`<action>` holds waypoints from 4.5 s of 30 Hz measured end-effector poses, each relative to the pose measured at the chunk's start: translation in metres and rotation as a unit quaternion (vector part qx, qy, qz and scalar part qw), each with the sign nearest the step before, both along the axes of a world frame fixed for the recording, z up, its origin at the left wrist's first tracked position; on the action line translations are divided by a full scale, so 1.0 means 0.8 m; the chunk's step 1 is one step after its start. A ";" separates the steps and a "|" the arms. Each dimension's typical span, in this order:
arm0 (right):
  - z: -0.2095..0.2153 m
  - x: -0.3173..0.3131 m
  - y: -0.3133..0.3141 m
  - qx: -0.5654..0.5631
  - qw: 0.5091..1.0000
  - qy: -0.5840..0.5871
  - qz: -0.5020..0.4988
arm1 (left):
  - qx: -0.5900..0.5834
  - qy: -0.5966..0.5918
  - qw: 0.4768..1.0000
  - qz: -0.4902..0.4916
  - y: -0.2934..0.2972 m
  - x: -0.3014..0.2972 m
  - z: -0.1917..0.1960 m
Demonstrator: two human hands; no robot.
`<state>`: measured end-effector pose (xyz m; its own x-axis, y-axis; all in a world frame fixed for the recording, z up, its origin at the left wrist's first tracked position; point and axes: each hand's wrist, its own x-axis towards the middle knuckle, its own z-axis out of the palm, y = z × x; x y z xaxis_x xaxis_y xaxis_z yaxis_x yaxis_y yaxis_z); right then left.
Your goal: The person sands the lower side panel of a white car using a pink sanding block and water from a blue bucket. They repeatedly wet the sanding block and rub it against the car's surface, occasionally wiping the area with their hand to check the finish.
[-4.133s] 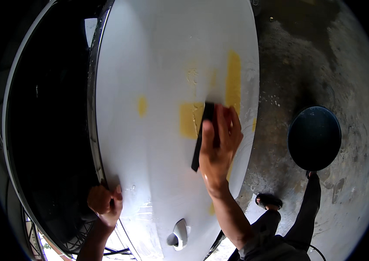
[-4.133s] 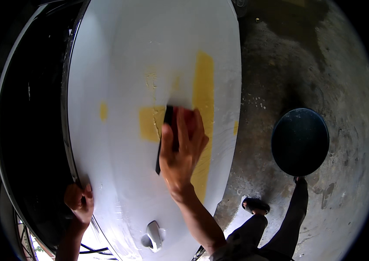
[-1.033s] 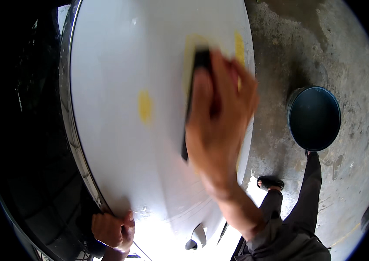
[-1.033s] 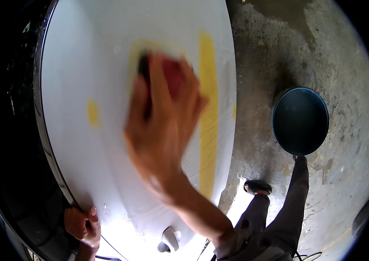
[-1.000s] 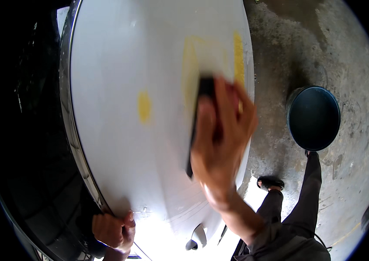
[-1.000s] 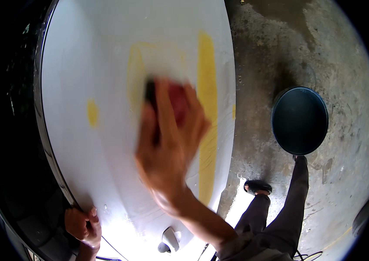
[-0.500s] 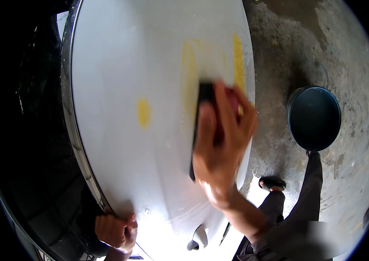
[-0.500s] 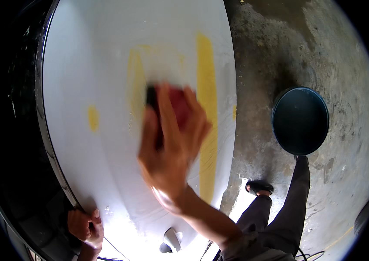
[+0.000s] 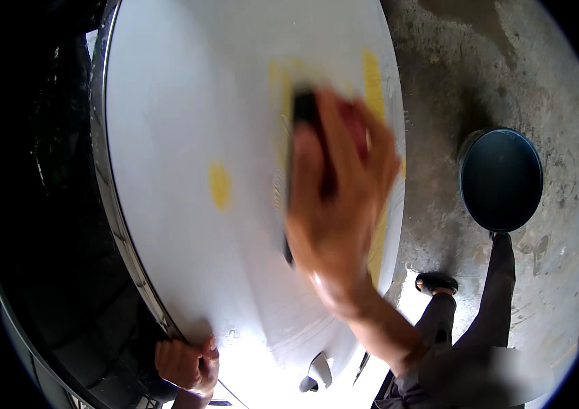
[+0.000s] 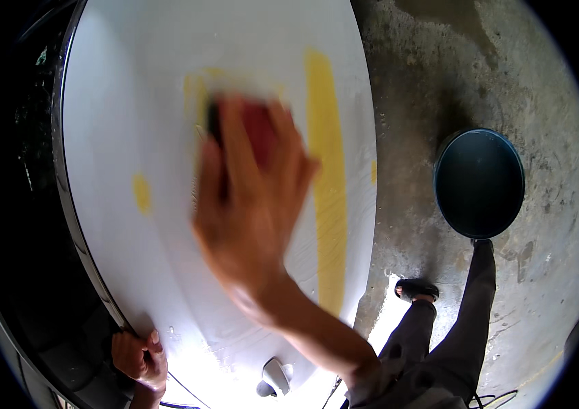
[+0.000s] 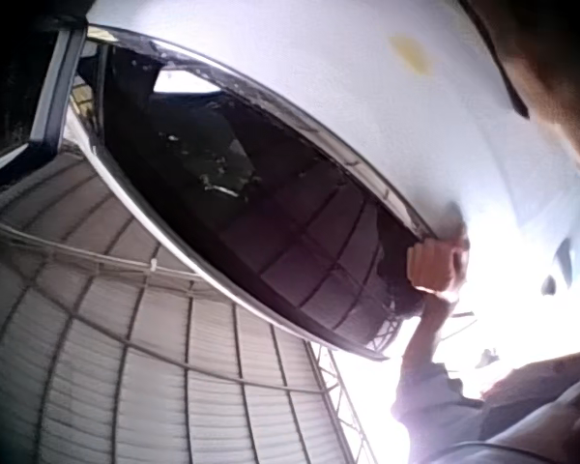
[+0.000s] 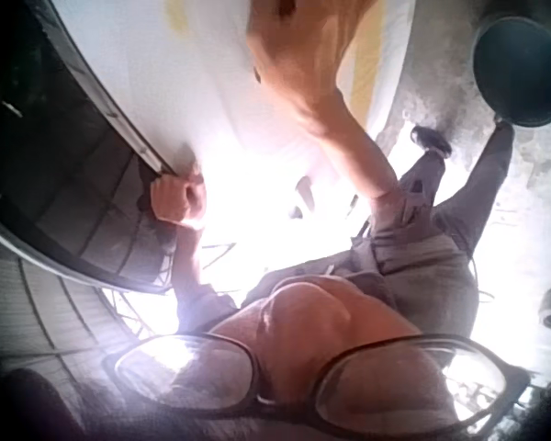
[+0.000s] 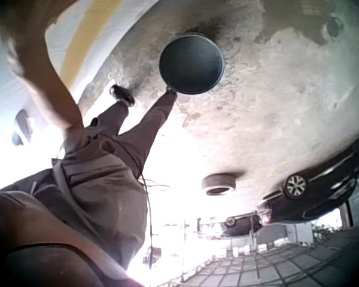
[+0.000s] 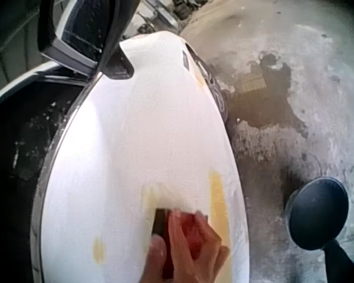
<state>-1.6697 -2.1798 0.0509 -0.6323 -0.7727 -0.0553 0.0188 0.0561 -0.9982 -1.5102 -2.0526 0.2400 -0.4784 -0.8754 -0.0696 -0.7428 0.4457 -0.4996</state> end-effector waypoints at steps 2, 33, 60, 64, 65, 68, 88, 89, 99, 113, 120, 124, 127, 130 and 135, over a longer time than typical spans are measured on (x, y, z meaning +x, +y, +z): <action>-0.023 0.014 0.055 0.025 0.999 0.013 -0.019 | 0.011 0.033 0.999 -0.014 -0.006 0.016 -0.020; -0.054 0.011 0.073 0.009 1.000 0.019 -0.001 | 0.005 0.017 0.999 -0.029 -0.001 0.009 -0.028; -0.061 -0.021 0.000 -0.021 1.000 0.007 -0.013 | 0.010 0.006 1.000 -0.019 0.009 0.003 -0.038; -0.093 0.000 0.069 0.024 1.000 -0.006 -0.004 | -0.009 0.017 0.999 -0.030 0.003 0.002 -0.043; -0.089 0.003 0.077 0.040 0.999 0.004 -0.003 | -0.001 0.008 0.999 -0.033 -0.003 0.007 -0.038; -0.052 -0.009 0.004 0.013 0.999 0.041 -0.024 | 0.006 0.021 0.999 -0.037 -0.012 0.018 -0.035; -0.027 -0.016 0.009 0.052 0.996 0.069 -0.013 | 0.022 0.024 0.999 -0.011 -0.020 0.009 -0.023; -0.012 -0.018 -0.022 0.022 0.997 0.075 0.003 | 0.010 0.017 1.000 -0.001 -0.016 0.009 -0.021; -0.027 -0.010 0.006 -0.010 0.999 0.039 -0.025 | 0.014 0.022 0.999 -0.026 -0.016 0.004 -0.022; -0.033 0.003 0.026 0.023 0.999 0.022 0.016 | 0.036 0.011 0.999 0.008 0.013 0.052 0.000; -0.006 -0.028 -0.026 0.013 0.999 0.039 -0.010 | -0.008 0.051 0.997 -0.050 -0.007 0.029 -0.025; -0.037 0.005 0.043 0.019 1.000 0.019 -0.002 | -0.016 0.090 0.990 -0.106 0.026 0.099 -0.019; -0.043 0.001 0.076 0.075 0.997 0.022 0.008 | 0.007 0.034 0.994 -0.104 0.021 0.094 -0.032; -0.011 -0.015 -0.005 0.011 0.999 0.008 -0.031 | 0.002 0.015 0.998 -0.058 0.003 0.054 -0.030; -0.037 0.002 0.043 0.032 0.999 0.026 0.006 | -0.001 0.030 0.999 -0.026 -0.019 0.015 -0.021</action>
